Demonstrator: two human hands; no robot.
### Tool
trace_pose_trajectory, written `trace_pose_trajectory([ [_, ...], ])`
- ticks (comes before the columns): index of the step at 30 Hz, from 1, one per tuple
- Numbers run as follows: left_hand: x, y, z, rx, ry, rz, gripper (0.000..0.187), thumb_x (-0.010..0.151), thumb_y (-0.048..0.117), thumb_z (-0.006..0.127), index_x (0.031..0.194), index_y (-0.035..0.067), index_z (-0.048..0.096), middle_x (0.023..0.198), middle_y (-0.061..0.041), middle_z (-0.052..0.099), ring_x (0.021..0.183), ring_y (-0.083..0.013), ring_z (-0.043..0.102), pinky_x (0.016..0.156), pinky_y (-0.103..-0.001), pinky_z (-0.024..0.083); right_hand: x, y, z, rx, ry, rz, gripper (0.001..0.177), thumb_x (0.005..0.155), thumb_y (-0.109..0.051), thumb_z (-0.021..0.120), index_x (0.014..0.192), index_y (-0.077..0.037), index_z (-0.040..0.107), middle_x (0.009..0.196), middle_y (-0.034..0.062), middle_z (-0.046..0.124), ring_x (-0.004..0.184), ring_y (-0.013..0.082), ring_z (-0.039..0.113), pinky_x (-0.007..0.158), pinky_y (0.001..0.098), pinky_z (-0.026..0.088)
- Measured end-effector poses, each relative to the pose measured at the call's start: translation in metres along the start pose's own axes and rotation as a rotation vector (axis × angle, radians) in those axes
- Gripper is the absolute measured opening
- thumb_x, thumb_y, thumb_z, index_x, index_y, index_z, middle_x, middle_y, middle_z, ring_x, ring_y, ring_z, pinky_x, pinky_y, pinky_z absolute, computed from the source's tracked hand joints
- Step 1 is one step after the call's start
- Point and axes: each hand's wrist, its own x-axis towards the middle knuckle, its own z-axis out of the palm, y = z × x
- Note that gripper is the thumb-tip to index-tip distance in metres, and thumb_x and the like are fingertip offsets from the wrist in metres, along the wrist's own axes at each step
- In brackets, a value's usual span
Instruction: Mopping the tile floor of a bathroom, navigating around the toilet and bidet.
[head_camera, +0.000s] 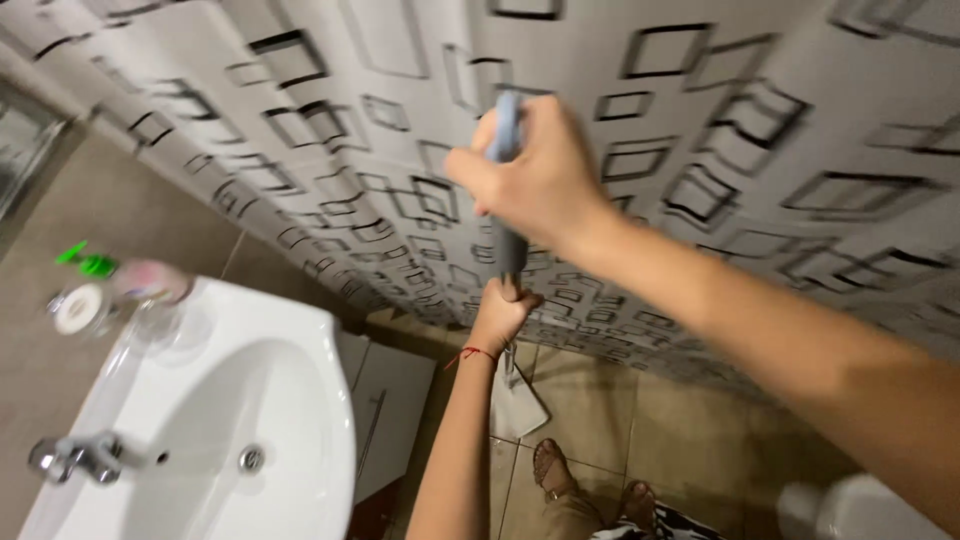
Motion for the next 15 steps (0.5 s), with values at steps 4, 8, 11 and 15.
trace_pose_trajectory([
  [4, -0.011, 0.051, 0.036, 0.008, -0.476, 0.09, 0.021, 0.07, 0.012, 0.077, 0.07, 0.001, 0.059, 0.058, -0.002, 0.059, 0.054, -0.0159, 0.054, 0.055, -0.035, 0.046, -0.036, -0.017, -0.091, 0.21, -0.083, -0.165, 0.017, 0.095, -0.007, 0.073, 0.082, -0.002, 0.063, 0.072, 0.0061, 0.063, 0.064, 0.0132, 0.065, 0.059, 0.0294, 0.054],
  [8, -0.027, 0.092, 0.099, -0.049, -0.882, 0.06, 0.019, 0.07, 0.01, 0.079, 0.073, 0.005, 0.061, 0.059, 0.0, 0.055, 0.052, -0.0126, 0.05, 0.052, -0.033, 0.04, -0.093, -0.042, -0.159, 0.268, 0.005, -0.108, 0.017, 0.098, -0.006, 0.07, 0.083, 0.0, 0.064, 0.071, 0.0076, 0.064, 0.065, 0.0163, 0.066, 0.067, 0.0366, 0.064],
  [11, -0.036, 0.124, 0.155, -0.119, -1.141, 0.028, 0.024, 0.072, 0.015, 0.084, 0.074, 0.009, 0.061, 0.059, 0.002, 0.053, 0.052, -0.0099, 0.047, 0.051, -0.03, 0.035, -0.129, -0.052, -0.199, 0.202, 0.24, -0.126, 0.023, 0.104, -0.005, 0.065, 0.082, -0.001, 0.06, 0.066, 0.0068, 0.06, 0.057, 0.0157, 0.061, 0.058, 0.0361, 0.057],
  [15, -0.059, 0.152, 0.249, -0.11, -1.299, 0.1, 0.033, 0.076, 0.034, 0.088, 0.072, 0.012, 0.062, 0.067, 0.004, 0.058, 0.061, -0.0065, 0.054, 0.059, -0.026, 0.041, -0.183, -0.06, -0.255, -0.02, 0.667, -0.088, 0.026, 0.108, -0.001, 0.062, 0.082, -0.001, 0.056, 0.065, 0.0072, 0.058, 0.052, 0.0137, 0.058, 0.05, 0.0321, 0.052],
])
